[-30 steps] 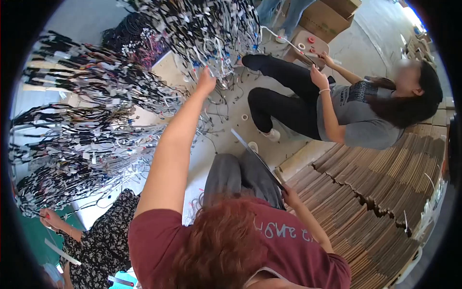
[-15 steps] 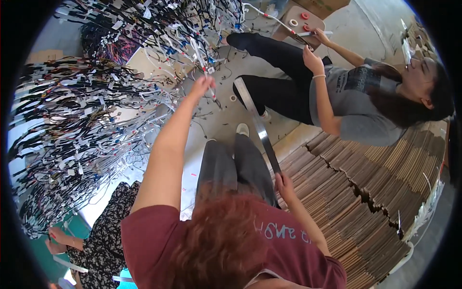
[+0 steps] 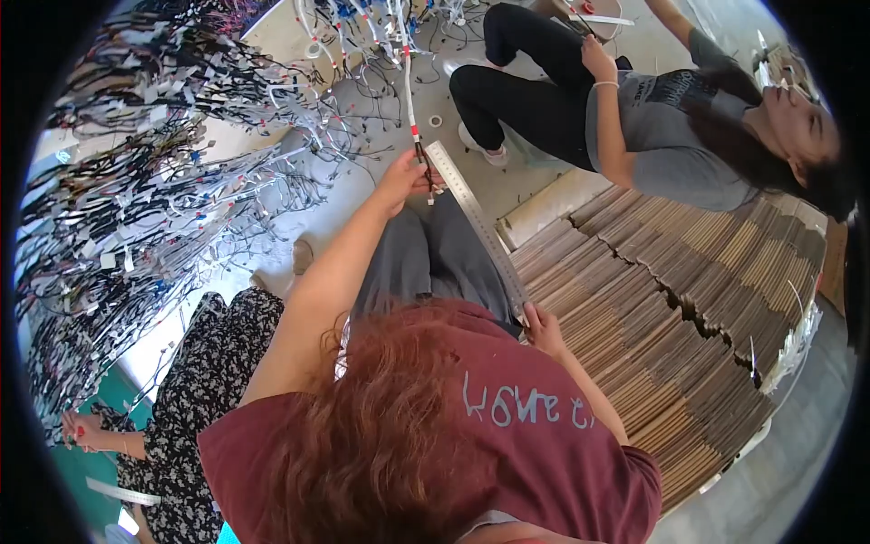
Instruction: Measuring the length of wire harnesses using a metal ruler and applying small strips of tape in a factory setting.
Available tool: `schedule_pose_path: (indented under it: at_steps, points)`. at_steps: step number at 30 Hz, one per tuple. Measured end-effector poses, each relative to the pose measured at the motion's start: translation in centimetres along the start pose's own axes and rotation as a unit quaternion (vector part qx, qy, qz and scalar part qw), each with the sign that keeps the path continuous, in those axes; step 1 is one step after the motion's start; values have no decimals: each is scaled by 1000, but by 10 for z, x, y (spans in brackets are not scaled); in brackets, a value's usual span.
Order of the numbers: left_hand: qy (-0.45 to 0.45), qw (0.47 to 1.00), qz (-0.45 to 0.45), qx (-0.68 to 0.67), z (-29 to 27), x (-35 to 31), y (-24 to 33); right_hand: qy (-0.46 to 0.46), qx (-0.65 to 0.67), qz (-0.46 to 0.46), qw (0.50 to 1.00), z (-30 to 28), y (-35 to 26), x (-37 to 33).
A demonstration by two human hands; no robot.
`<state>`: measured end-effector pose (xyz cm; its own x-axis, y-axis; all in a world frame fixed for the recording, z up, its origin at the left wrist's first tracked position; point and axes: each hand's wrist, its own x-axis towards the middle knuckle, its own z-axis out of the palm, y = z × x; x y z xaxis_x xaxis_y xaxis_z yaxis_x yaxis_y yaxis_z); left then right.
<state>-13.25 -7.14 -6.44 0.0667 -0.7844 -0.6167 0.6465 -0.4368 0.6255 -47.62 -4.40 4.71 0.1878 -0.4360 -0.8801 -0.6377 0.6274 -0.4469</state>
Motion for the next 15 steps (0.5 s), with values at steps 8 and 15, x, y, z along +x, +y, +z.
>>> schedule_pose_path:
  at_steps: [8,15]
  points:
    - [-58,994,23,-86,1,-15,-5,61,-2,-22,998,32,22,-24]
    - [32,995,74,56,12,-22,-3,137,-80,-106,982,43,35,-30]
